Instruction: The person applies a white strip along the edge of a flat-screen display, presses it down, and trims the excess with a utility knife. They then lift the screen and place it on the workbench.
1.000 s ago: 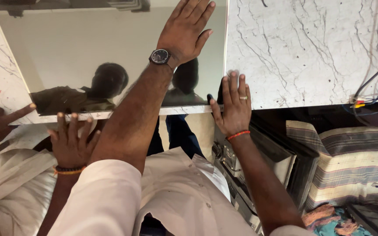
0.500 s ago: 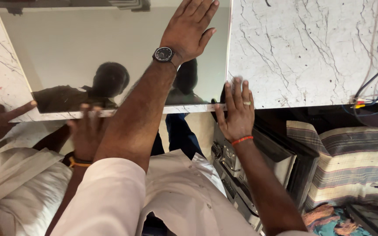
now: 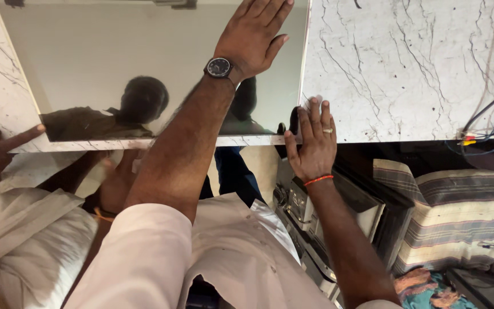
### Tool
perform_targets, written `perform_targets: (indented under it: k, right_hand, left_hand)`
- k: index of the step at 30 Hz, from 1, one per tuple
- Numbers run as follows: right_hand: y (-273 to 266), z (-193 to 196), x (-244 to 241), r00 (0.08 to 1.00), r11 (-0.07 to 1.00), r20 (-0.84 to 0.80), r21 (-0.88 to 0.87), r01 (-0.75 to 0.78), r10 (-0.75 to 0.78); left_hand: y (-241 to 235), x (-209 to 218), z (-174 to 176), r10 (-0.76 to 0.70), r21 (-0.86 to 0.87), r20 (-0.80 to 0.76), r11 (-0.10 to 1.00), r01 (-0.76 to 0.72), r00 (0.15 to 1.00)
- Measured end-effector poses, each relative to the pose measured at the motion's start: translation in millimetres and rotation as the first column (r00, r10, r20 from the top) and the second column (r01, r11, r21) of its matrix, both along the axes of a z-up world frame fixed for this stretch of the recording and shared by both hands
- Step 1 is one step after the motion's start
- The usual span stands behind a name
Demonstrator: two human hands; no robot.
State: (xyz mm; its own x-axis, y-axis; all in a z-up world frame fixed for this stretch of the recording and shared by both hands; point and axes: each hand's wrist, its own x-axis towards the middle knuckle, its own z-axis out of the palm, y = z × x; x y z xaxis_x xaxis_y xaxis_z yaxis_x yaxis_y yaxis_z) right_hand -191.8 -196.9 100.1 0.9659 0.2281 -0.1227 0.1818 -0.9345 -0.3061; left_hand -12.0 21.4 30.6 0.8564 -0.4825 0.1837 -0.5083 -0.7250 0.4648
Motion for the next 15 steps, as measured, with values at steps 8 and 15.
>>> perform_targets:
  k: [8,15]
  right_hand:
    - [0.4,4.0,-1.9,1.0,1.0,0.002,-0.006,-0.01,0.01]
    - [1.0,9.0,3.2,1.0,1.0,-0.008,-0.013,-0.024,0.024]
  left_hand:
    - [-1.0,1.4,-4.0,0.0,0.03,0.028,1.0,-0.001,1.0]
    - [-3.2,1.3,-5.3,0.002,0.048,0.032,0.999,-0.004,0.999]
